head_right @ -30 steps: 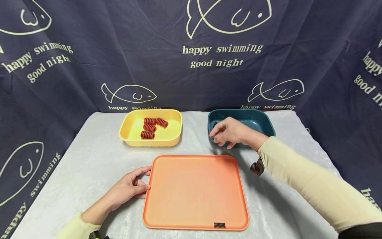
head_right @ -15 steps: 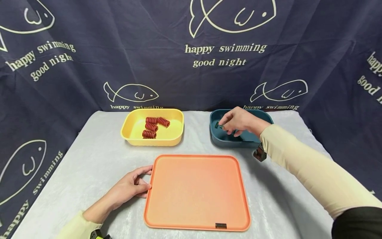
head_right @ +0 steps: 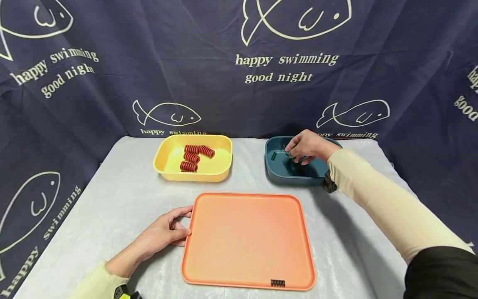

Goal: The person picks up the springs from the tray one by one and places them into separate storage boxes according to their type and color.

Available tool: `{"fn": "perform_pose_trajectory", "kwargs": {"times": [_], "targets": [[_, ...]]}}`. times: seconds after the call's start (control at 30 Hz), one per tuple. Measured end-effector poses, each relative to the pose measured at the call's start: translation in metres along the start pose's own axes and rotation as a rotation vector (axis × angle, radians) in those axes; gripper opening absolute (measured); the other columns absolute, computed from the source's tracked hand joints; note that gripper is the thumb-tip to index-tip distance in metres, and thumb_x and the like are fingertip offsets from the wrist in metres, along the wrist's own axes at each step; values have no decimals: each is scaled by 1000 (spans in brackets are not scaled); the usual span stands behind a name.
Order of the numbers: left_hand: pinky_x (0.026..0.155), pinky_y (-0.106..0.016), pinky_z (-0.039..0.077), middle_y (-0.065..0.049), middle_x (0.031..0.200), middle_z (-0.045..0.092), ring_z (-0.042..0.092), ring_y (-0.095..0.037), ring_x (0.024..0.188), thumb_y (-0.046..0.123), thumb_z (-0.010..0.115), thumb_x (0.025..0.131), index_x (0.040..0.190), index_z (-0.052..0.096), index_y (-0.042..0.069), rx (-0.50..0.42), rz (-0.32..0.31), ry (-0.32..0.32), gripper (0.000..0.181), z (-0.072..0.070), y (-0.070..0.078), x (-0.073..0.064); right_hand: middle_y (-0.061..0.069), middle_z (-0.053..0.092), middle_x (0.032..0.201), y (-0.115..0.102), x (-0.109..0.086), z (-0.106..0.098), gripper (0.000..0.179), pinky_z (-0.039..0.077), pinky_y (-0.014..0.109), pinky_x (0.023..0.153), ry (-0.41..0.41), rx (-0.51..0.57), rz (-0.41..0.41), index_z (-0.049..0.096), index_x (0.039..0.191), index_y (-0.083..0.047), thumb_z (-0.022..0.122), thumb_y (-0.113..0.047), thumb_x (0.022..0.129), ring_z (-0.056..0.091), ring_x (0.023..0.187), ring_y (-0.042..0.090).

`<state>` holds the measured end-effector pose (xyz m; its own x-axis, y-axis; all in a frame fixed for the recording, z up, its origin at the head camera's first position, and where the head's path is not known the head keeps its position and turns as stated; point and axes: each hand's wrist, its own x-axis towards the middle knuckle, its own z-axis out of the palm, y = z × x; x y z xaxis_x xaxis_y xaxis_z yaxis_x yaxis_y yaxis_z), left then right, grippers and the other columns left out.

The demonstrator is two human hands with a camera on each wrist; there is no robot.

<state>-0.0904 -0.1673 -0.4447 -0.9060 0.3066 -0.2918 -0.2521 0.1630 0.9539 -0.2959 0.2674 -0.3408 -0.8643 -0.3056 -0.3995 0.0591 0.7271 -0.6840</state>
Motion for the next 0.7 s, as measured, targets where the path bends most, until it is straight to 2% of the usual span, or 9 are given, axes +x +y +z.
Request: {"fn": "perform_pose_trajectory", "kwargs": {"times": [0.17, 0.5, 0.7], "targets": [[67, -37, 65, -20, 134, 54, 70, -22, 84, -10, 70, 90, 153, 44, 0, 3, -5, 5, 69, 0, 0, 0, 6, 74, 91, 7, 7, -5, 36, 63, 35, 61, -18, 28, 43, 62, 128, 12, 67, -4, 96, 71, 77, 19], [67, -38, 65, -19, 135, 53, 70, -22, 85, -10, 70, 89, 152, 45, 0, 4, -9, 7, 69, 0, 0, 1, 7, 73, 94, 21, 20, -15, 32, 64, 36, 64, -42, 8, 86, 63, 125, 11, 67, -4, 97, 71, 79, 21], [67, -38, 65, -19, 134, 54, 70, -22, 85, -10, 71, 89, 152, 45, 0, 3, -10, 8, 69, 0, 0, 1, 5, 72, 88, 30, 28, -17, 33, 64, 33, 63, -49, 53, 110, 60, 125, 15, 66, 0, 96, 71, 76, 20]]}}
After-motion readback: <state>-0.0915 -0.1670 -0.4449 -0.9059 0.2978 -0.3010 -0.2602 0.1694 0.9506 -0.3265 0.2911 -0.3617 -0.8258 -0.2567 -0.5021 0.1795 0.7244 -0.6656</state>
